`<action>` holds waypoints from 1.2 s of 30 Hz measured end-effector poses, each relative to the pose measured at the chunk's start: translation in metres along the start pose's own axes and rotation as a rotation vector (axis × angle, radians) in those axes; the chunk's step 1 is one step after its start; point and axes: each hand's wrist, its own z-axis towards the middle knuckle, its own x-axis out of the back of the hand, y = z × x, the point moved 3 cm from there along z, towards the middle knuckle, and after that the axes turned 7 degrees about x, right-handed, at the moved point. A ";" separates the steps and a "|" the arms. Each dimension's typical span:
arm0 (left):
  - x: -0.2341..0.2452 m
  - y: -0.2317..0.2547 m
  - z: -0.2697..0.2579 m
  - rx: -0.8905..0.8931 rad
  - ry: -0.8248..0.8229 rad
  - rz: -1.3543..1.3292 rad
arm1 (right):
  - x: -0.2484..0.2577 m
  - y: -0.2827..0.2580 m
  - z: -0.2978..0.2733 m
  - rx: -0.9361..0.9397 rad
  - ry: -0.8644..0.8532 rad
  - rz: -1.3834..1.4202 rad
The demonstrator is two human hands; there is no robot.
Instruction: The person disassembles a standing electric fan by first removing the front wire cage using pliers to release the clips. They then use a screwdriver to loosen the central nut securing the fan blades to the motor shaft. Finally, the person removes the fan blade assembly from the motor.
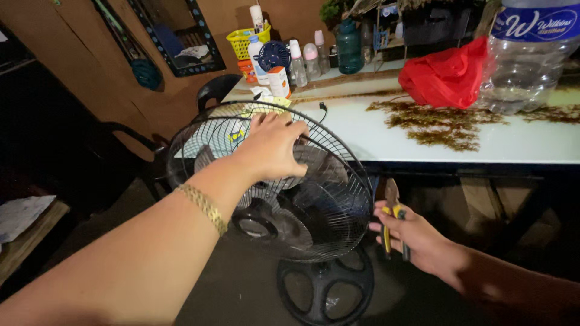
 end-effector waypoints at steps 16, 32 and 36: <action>0.007 -0.018 -0.004 -0.001 -0.033 -0.049 | 0.029 0.067 0.027 -0.099 -0.082 -0.036; 0.022 -0.047 0.020 -0.240 -0.085 -0.029 | 0.044 0.205 0.108 -0.392 0.059 0.021; 0.016 -0.093 0.020 -0.392 0.056 -0.038 | 0.038 0.213 0.092 -0.240 0.418 0.101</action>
